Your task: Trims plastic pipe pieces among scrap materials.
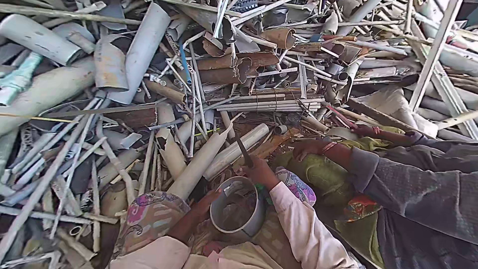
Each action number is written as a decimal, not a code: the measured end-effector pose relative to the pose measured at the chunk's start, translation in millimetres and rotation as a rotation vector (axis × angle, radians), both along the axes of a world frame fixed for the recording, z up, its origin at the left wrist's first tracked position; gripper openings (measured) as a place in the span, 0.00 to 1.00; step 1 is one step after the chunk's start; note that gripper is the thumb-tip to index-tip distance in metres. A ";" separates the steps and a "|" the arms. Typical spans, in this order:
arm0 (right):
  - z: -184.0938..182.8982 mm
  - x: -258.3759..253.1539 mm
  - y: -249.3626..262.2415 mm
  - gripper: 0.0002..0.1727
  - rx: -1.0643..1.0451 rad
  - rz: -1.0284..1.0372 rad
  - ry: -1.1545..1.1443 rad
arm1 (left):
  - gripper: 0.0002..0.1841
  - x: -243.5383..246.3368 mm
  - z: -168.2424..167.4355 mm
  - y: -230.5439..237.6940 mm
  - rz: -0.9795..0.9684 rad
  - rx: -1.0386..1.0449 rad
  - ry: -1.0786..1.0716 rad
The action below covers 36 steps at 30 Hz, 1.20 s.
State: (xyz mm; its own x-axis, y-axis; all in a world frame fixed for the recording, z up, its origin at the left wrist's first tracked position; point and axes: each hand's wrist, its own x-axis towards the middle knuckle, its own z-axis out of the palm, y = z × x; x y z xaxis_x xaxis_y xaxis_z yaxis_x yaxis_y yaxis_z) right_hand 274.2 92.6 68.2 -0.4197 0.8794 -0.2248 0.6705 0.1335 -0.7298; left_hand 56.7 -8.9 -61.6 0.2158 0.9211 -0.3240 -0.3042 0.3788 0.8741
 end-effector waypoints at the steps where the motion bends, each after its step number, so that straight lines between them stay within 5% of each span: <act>1: -0.2 0.8 0.4 0.28 0.009 -0.014 -0.013 | 0.26 0.5 -1.6 -0.9 0.005 0.022 0.005; 6: -6.8 -5.2 -1.9 0.33 -0.002 0.102 -0.140 | 0.23 -0.5 7.2 -0.4 0.124 0.065 0.022; 15: -4.5 -28.4 -3.9 0.23 0.104 0.184 -0.254 | 0.25 -37.9 31.4 28.1 0.052 0.184 0.230; 22: 54.8 -36.2 42.5 0.20 0.371 -0.012 0.059 | 0.47 -91.4 85.3 72.3 0.449 0.262 -0.503; 26: 29.8 -38.8 71.3 0.25 0.337 -0.211 0.098 | 0.43 -82.4 64.5 83.2 0.463 0.197 -0.305; 31: -1.6 -48.1 92.3 0.25 0.184 -0.200 -0.210 | 0.36 -44.8 31.6 102.1 0.258 0.059 0.025; 36: 0.7 -71.3 95.0 0.22 0.199 -0.069 -0.350 | 0.31 -26.8 10.4 117.8 0.544 -0.132 -0.075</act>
